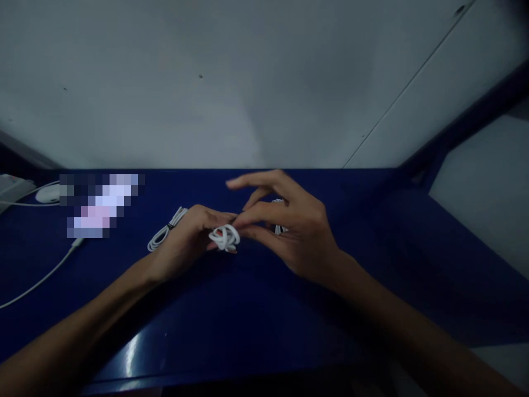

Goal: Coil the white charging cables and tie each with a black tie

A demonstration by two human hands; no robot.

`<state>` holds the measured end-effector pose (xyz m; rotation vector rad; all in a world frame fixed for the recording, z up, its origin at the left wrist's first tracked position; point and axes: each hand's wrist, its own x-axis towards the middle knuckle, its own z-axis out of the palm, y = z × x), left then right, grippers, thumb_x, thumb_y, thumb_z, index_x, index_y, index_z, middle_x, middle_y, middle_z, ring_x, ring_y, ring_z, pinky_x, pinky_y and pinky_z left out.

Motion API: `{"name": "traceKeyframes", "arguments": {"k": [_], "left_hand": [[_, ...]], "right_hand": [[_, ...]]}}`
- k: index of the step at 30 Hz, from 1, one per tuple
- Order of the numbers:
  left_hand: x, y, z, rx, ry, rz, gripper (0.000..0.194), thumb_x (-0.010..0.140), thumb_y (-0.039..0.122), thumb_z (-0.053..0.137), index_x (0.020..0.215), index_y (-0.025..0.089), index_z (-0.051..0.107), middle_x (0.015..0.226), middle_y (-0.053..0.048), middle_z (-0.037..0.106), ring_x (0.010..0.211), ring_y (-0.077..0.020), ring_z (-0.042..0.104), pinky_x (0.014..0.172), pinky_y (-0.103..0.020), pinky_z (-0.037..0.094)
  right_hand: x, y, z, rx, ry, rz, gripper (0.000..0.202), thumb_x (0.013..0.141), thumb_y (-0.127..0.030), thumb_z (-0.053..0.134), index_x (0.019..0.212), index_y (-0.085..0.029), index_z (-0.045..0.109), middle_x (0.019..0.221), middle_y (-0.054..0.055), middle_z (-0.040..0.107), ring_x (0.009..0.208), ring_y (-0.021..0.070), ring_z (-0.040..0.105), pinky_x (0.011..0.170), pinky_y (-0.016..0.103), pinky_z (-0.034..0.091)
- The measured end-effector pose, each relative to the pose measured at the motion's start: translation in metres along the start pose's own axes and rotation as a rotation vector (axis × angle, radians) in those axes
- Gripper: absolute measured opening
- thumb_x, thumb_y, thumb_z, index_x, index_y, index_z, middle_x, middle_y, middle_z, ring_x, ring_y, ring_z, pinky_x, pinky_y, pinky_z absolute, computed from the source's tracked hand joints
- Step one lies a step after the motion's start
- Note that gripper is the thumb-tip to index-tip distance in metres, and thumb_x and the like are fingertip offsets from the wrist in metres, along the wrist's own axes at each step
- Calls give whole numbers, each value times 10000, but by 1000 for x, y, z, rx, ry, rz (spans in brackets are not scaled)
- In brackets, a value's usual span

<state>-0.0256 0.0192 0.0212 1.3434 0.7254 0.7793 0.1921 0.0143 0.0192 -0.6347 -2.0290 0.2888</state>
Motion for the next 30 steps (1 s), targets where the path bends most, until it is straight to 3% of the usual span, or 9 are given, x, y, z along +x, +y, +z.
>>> {"name": "traceKeyframes", "arguments": {"k": [3,8,11,15,17,20,24,30], "left_hand": [[0,-1,-1,39,-19,2,403,926,306,516,538,209,566,589,1,387,580,-166,330,600,-328,365],[1,-5,-3,44,-99,16,404,932,296,473,538,209,459,600,-2,374,596,-162,311,603,-339,339],[3,-10,-4,66,-58,40,485,1049,400,413,617,209,521,617,-9,434,579,-165,377,608,-339,375],[5,-13,3,157,166,219,470,1128,506,404,924,207,703,818,-46,630,752,-202,570,759,-350,497],[5,-12,7,303,254,278,305,1093,464,571,1041,209,730,947,-53,680,869,-201,609,811,-327,500],[4,-10,10,329,343,271,162,998,367,762,1013,205,758,950,-33,698,876,-185,632,793,-298,498],[6,-8,9,231,335,218,118,940,307,831,1005,209,821,942,-35,745,897,-195,678,811,-302,518],[6,-7,4,78,266,107,174,997,330,776,1092,214,863,973,-55,781,902,-176,703,881,-304,531]], "right_hand": [[-4,-1,5,45,-9,-17,62,1012,-207,769,1020,-265,786,1050,11,807,910,166,758,764,321,645],[-2,-7,10,-98,110,-130,190,1057,-200,703,893,-257,781,752,-27,730,632,107,654,543,249,539],[0,-12,9,-103,122,-74,91,1020,-190,759,936,-214,783,798,0,731,675,119,663,585,265,556],[0,-11,5,-30,108,154,96,979,-94,781,1001,-188,777,902,11,731,758,128,671,664,278,576],[-1,-8,4,20,94,237,103,991,-84,760,1024,-181,773,934,15,716,756,124,667,659,275,576],[-1,-4,4,7,66,231,104,1026,-99,712,1054,-185,762,981,28,697,810,141,679,703,294,590],[-1,-1,3,-36,60,206,127,1040,-110,690,1050,-211,767,996,32,703,844,159,673,725,314,581],[2,0,-2,161,83,401,56,1033,-212,734,1049,-231,784,937,5,692,751,135,666,608,268,553]]}}
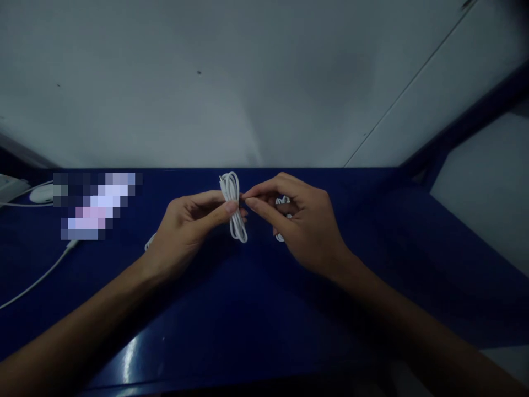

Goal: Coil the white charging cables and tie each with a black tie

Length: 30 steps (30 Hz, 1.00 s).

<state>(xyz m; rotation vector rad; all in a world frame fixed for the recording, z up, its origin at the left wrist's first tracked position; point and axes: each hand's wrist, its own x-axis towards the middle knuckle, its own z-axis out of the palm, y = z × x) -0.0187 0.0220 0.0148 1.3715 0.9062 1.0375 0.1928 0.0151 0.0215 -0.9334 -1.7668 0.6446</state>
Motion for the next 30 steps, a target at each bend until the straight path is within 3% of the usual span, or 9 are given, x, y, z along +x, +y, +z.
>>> {"name": "traceKeyframes", "arguments": {"k": [8,12,15,21,26,30], "left_hand": [[3,-1,0,-281,-103,-164,214,1047,316,717,1139,181,855,1009,-74,801,914,-135,713,869,-231,570],[5,-1,-3,-395,-151,-338,200,1029,292,745,1103,140,851,975,-83,812,849,-126,738,841,-219,614],[5,1,-5,-519,-188,-412,167,999,254,779,1017,102,846,957,-99,816,807,-134,757,798,-217,646],[2,11,-8,-685,-295,-535,109,994,157,755,927,88,808,835,-115,808,695,-167,785,694,-229,683],[1,16,-9,-672,-327,-633,157,1031,103,668,932,70,785,785,-124,793,629,-156,774,643,-220,680],[1,11,-10,-661,-298,-576,96,995,183,766,956,110,813,841,-109,806,691,-146,779,694,-215,678]], "right_hand": [[3,11,-3,-384,-16,-487,125,1058,-156,681,1172,-161,735,1048,83,730,923,195,704,813,351,626],[8,15,-8,-491,-10,-626,106,1064,-131,657,1131,-155,735,1090,128,729,997,218,712,778,340,639],[9,14,-13,-525,17,-725,121,1061,-124,662,1122,-201,733,1061,88,751,948,191,721,667,284,610],[5,7,-17,-589,-5,-843,140,1065,-130,656,1129,-206,755,1055,47,777,862,140,703,574,242,539],[6,3,-15,-580,40,-964,140,1059,-119,650,960,-168,736,846,24,735,763,145,679,589,268,555],[7,6,-14,-629,45,-910,184,1049,-114,657,910,-216,721,813,0,723,714,140,640,557,267,533]]}}
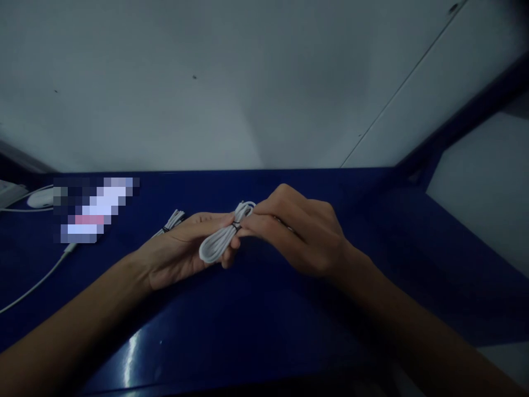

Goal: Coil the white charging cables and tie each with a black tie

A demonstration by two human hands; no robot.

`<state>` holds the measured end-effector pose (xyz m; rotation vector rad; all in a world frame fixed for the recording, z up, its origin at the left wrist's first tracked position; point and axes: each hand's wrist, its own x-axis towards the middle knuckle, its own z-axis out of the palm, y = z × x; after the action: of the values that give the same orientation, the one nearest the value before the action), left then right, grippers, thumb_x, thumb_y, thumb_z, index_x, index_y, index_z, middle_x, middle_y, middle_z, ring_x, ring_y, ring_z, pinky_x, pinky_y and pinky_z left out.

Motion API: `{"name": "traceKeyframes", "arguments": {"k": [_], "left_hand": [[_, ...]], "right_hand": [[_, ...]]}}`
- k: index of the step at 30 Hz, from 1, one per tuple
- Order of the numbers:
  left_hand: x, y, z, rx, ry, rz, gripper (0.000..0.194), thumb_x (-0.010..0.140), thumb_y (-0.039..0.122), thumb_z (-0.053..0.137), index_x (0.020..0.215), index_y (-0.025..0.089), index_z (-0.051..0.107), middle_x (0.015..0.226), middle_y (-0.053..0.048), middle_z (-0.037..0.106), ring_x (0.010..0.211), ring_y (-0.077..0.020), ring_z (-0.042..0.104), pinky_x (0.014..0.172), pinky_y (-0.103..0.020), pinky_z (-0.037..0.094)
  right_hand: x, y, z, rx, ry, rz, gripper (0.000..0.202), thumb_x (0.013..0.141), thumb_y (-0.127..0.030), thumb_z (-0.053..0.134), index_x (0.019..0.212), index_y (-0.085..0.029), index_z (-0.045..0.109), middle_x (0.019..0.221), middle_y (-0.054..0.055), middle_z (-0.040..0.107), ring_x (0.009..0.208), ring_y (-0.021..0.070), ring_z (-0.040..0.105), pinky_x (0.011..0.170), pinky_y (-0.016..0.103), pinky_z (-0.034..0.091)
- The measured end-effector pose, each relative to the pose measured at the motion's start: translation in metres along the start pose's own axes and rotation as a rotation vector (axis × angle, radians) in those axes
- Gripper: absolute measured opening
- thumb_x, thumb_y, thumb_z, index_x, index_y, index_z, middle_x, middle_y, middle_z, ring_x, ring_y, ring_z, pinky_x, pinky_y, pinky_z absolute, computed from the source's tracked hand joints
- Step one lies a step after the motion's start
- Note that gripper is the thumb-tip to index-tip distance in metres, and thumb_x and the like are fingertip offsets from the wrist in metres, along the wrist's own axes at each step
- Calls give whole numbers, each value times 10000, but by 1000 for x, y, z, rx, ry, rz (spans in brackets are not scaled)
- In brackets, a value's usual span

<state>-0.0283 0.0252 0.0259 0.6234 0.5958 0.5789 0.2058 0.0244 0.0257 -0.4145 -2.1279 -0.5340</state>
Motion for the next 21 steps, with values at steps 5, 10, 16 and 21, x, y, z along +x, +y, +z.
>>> {"name": "traceKeyframes", "arguments": {"k": [5,10,16,21], "left_hand": [[7,-5,-5,196,96,129,142,971,284,813,958,143,828,864,-93,799,709,-137,751,695,-216,646],[9,-7,2,449,193,407,168,957,295,821,1088,190,819,948,-64,803,833,-155,749,791,-255,607],[1,-18,10,973,465,902,251,882,243,883,1124,263,820,1068,-50,813,965,-237,748,929,-367,594],[-11,-22,3,1149,452,903,242,926,235,815,1126,357,877,1296,-39,803,1146,-292,734,1040,-425,543]], "right_hand": [[-4,-1,6,111,-152,246,269,1101,-177,580,871,-243,701,855,28,733,756,181,639,586,327,540],[-3,-8,9,250,-103,457,176,1087,-209,653,913,-212,683,900,30,701,801,169,632,723,335,558],[5,-17,5,547,-108,927,173,1051,-236,716,883,-198,701,821,-16,663,649,110,590,576,260,475],[7,-15,4,1082,-140,1306,304,972,-457,798,866,-182,726,721,-33,633,493,85,533,450,236,429]]}}
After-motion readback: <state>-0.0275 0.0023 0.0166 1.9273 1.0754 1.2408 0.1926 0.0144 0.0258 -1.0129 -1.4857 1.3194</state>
